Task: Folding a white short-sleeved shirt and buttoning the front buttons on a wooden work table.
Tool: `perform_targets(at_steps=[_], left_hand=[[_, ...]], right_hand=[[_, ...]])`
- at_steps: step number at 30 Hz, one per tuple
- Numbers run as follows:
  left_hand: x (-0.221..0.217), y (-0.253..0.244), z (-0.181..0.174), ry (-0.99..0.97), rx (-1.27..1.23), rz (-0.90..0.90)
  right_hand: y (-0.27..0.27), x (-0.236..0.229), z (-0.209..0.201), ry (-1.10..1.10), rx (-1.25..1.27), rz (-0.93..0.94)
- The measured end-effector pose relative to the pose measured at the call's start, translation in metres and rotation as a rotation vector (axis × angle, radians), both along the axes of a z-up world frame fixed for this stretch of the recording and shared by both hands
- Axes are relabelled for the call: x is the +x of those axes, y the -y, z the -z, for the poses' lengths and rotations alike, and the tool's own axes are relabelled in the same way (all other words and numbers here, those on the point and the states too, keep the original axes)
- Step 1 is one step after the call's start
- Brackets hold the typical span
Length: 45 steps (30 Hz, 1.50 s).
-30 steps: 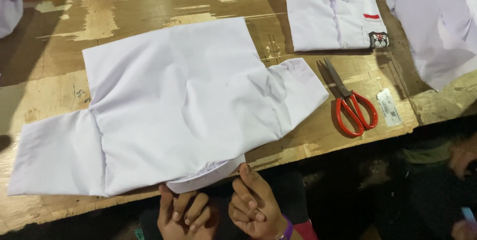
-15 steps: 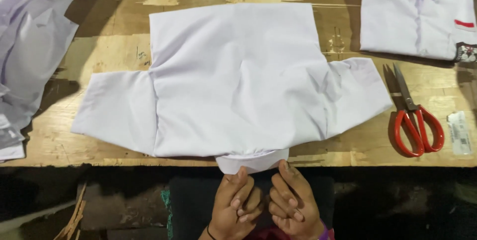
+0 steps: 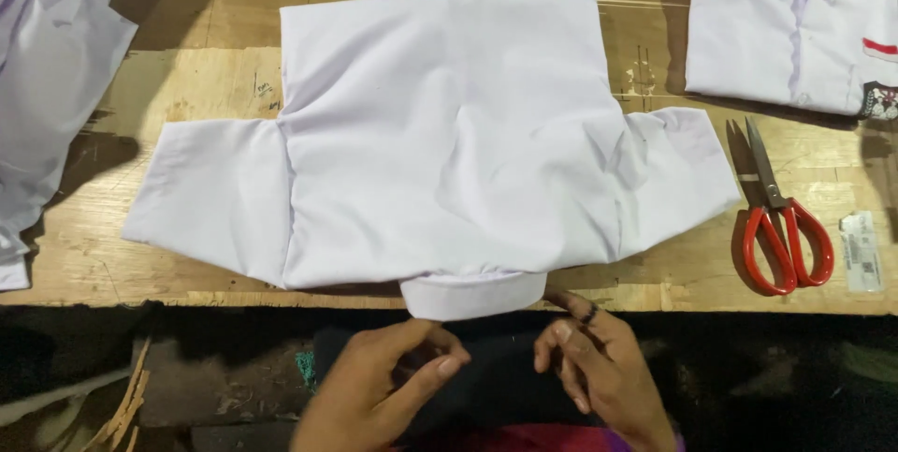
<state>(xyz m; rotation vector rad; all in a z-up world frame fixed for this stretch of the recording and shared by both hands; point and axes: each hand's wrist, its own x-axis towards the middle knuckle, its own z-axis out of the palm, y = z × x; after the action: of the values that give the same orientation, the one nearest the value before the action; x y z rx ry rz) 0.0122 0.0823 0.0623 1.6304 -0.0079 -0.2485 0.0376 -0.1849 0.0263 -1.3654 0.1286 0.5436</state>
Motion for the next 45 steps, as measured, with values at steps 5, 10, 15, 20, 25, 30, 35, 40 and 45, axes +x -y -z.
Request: perform_targets(at_steps=[5,10,15,20,25,30,35,40,45], left_hand=[[-0.004,-0.060,-0.011,0.620,0.522,0.222],[0.001,-0.093,-0.001,0.774,1.049,-0.048],[0.014,-0.125,0.029,0.499,1.364,0.114],[0.007,-0.126,0.047,0.435,1.413,0.022],[0.003,-0.119,0.062,0.566,1.555,-0.052],[0.001,-0.104,0.054,0.548,1.713,-0.074],[0.004,-0.104,0.064,0.667,1.715,-0.198],[0.013,-0.126,0.092,0.897,1.643,-0.254],[0.019,-0.147,0.116,1.109,1.520,-0.232]], right_hand=[[0.043,-0.001,-0.014,0.478,-0.922,0.168],[0.089,0.042,-0.016,0.970,-1.228,0.044],[0.112,0.100,-0.027,1.149,-1.247,-0.002],[0.117,0.173,-0.025,1.108,-1.219,-0.137],[0.119,0.229,-0.010,1.012,-1.219,-0.300],[0.127,0.240,-0.013,0.856,-1.124,-0.247],[0.134,0.240,-0.014,0.633,-0.943,0.012],[0.138,0.241,-0.003,0.671,-1.098,0.037],[0.141,0.235,0.004,1.147,-1.234,0.053]])
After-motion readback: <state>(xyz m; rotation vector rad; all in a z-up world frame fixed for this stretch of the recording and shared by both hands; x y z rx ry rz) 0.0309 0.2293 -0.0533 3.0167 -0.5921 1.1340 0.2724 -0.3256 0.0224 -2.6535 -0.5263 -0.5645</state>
